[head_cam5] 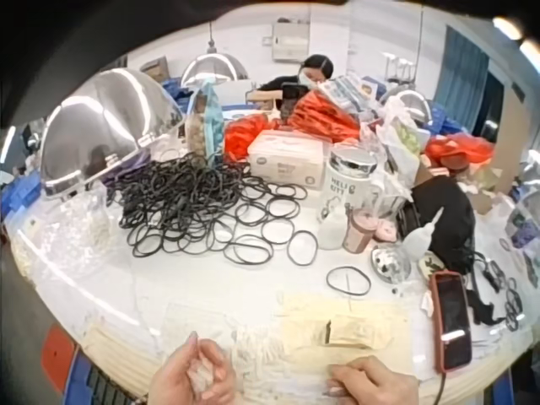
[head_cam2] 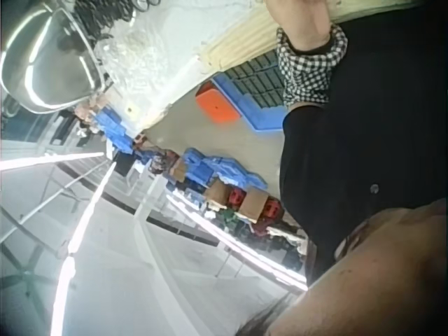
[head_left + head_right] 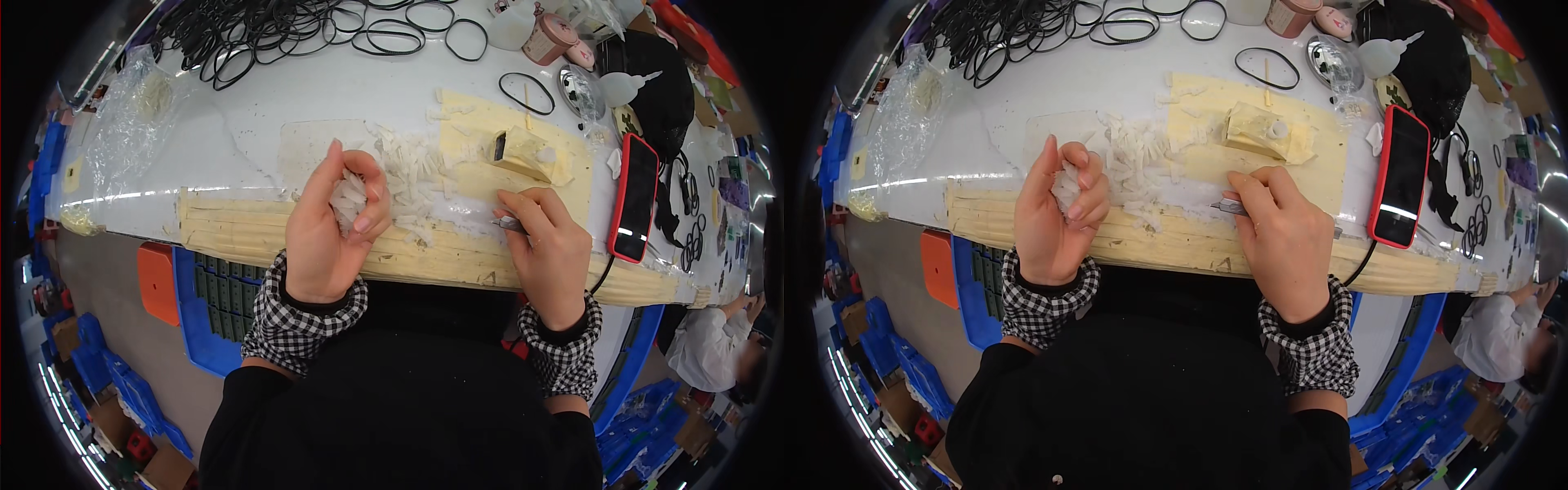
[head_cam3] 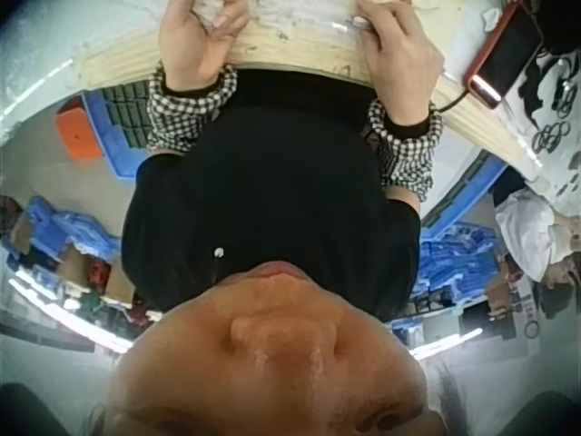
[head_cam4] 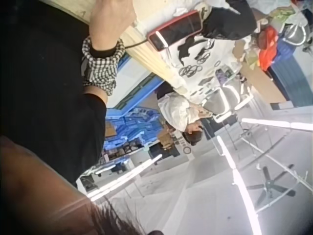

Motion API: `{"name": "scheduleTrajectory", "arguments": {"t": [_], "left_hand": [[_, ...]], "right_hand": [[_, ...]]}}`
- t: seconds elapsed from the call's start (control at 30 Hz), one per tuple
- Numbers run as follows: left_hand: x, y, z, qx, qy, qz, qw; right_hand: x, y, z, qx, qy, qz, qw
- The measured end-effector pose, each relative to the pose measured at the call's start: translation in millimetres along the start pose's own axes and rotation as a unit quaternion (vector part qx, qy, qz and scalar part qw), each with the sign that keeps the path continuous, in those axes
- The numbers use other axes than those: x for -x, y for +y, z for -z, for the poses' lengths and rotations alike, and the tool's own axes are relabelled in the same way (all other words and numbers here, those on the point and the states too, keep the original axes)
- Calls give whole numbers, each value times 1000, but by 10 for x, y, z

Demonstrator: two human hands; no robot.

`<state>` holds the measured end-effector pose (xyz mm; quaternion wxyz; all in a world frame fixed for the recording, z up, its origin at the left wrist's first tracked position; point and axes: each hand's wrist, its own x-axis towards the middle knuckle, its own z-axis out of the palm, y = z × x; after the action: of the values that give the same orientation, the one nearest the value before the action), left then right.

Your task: Assembling small translucent plastic components at a factory workstation.

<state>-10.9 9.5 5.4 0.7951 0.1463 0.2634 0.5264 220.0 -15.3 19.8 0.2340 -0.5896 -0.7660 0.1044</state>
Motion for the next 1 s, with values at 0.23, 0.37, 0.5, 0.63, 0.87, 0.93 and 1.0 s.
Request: {"name": "scheduleTrajectory", "arguments": {"t": [0.23,0.37,0.5,0.63,0.87,0.93,1.0], "left_hand": [[-15,218,155,119,4,-42,992],[58,399,222,98,28,-80,992],[121,1049,399,-106,159,-268,944],[307,1864,952,-524,340,-323,711],[138,2207,1378,-813,352,-344,311],[28,2306,1286,-792,387,-366,299],[-197,2494,1330,-809,407,-353,234]], "right_hand": [[-24,-40,-29,-24,20,17,999],[-51,-185,-64,-61,20,38,997],[-60,-199,-22,-62,31,4,998],[-28,-187,-32,-96,24,6,995],[-31,-216,-44,-100,17,22,995],[-28,-213,-50,-97,15,21,995],[-15,-221,-42,-95,16,21,995]]}}
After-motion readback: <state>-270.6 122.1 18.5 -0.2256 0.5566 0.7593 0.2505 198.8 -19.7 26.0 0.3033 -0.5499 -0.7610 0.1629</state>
